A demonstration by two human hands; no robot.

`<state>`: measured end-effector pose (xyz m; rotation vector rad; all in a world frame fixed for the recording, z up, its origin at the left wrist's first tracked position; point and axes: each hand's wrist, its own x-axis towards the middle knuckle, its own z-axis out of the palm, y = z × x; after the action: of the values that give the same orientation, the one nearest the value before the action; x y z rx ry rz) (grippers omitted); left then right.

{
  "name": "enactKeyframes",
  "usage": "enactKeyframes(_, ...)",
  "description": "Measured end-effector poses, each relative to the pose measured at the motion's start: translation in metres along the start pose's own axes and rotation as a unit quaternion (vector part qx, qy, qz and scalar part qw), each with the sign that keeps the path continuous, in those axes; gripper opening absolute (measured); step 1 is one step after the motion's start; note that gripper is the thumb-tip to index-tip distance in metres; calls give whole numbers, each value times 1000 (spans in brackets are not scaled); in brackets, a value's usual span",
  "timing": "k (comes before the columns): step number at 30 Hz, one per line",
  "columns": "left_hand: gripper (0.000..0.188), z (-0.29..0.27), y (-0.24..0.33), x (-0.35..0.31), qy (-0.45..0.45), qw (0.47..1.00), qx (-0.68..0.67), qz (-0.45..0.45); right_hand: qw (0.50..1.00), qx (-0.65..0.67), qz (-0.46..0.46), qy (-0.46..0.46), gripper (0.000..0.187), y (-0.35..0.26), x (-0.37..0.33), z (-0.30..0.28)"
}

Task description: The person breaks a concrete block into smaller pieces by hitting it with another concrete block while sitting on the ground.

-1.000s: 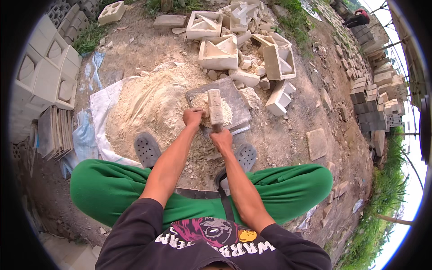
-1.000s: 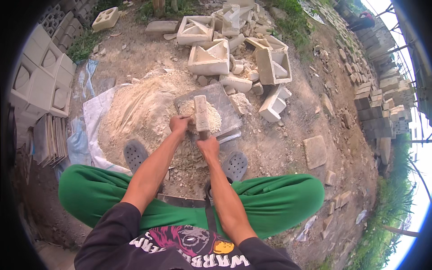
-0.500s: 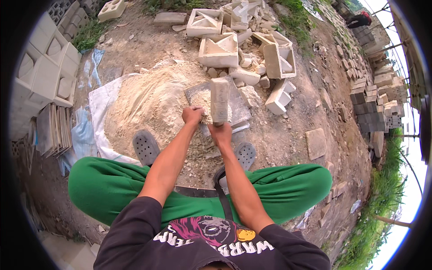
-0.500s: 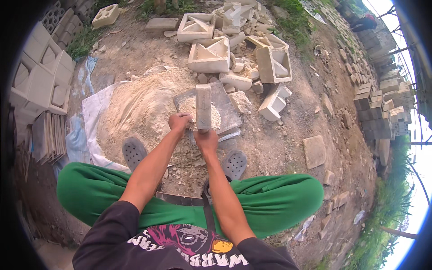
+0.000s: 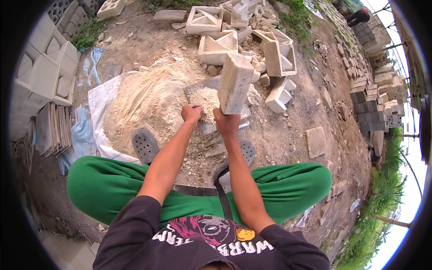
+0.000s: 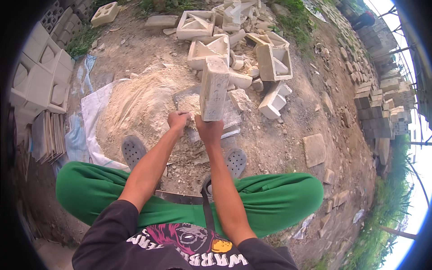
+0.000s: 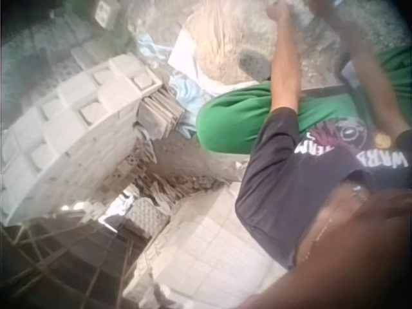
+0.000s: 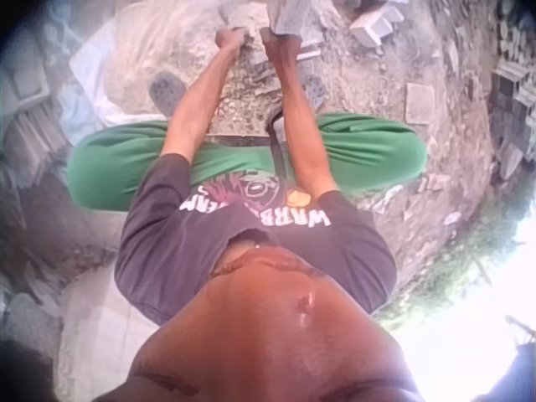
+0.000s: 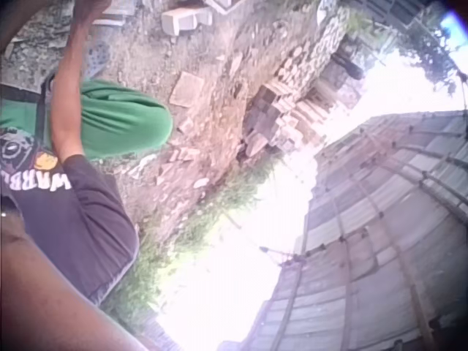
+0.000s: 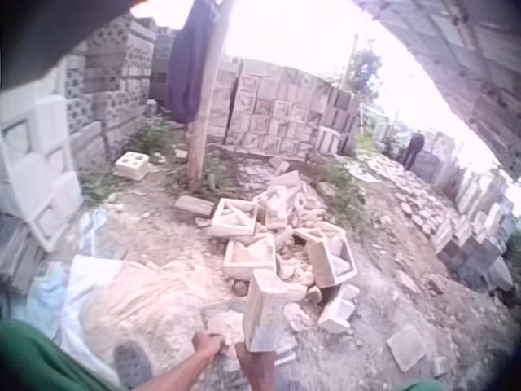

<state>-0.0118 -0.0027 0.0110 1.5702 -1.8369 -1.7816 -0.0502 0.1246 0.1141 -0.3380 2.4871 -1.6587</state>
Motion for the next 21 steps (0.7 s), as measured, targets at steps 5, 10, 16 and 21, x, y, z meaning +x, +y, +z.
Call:
enactKeyframes(5,25,-12,-2,0,1,1000,-11,6,956,-173,212,-102,39,45,-44,12)
enactKeyframes(10,26,-8,10,-8,10,1000,0,7,978,-115,163,-56,36,46,-24,-2)
enactKeyframes(16,26,-9,7,-11,-3,1000,10,14,989,-140,37,11,29,10,-9,0)
enactKeyframes(21,24,-7,4,0,-14,1000,-5,5,976,-132,161,-64,32,85,-38,21)
